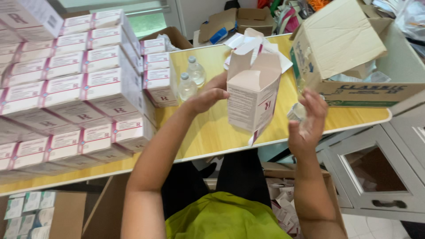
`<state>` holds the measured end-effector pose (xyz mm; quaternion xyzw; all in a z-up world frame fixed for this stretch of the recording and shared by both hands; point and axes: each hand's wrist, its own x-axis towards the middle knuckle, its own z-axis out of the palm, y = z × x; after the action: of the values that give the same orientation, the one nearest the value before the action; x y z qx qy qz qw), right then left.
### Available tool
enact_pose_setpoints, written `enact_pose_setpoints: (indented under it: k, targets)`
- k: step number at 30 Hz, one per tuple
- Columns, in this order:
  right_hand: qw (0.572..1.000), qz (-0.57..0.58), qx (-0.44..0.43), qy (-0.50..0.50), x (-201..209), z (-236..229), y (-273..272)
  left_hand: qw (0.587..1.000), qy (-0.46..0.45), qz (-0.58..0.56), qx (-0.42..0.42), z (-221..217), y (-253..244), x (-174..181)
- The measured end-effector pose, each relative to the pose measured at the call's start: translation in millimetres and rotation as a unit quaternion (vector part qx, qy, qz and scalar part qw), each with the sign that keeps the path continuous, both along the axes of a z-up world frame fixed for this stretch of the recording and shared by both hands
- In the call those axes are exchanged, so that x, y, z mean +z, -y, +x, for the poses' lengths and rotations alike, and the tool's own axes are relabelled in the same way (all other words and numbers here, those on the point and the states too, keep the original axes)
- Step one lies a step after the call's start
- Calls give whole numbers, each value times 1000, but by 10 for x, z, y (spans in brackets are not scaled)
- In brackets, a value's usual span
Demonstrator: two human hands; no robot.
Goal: The person repeatedly picks up small clear bottles and places them into white and pink boxes, then closes the boxes and stacks them on a table. The person also retrieves bottles from a cardboard box and discards empty packaging.
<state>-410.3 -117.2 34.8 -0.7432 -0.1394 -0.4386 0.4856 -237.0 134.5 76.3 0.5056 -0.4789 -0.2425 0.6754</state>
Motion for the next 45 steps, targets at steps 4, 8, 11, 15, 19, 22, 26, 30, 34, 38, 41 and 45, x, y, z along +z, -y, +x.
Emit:
enact_pose_setpoints:
  k: [4,8,11,15,19,22,26,30,34,38,41,45]
  targets:
    - [960,41,270,-66,372,753,-434,984,-170,-29,47,80,5,-339]
    - [940,111,313,-77,539,1337,-763,899,102,-30,424,72,-29,-226]
    - [946,73,296,-113,486,1535,-954,827,283,-70,481,-72,-126,-117]
    - [958,-16,281,-47,440,1598,-991,882,198,-13,428,-148,-309,-73]
    - [961,41,268,-54,670,1620,-797,925,158,34,344,-119,-410,-69]
    - [948,104,289,-88,886,1583,-738,898,276,-19,342,-162,-409,-64]
    - [949,-2,305,-80,1029,1446,-740,894,284,-31,344,-164,-408,-64]
    - [946,-54,309,-80,983,1307,-748,887,292,-26,356,-116,-416,-144]
    - [948,-84,298,-76,985,1264,-766,918,223,-25,328,-79,-368,-225]
    - [938,-160,296,-80,1057,1168,-747,928,190,-45,317,-71,-358,-258]
    - [928,-255,259,-87,1107,1087,-693,924,199,-54,322,-73,-391,-248]
    - [919,-307,234,-78,1112,1087,-633,927,213,-54,305,-53,-378,-262]
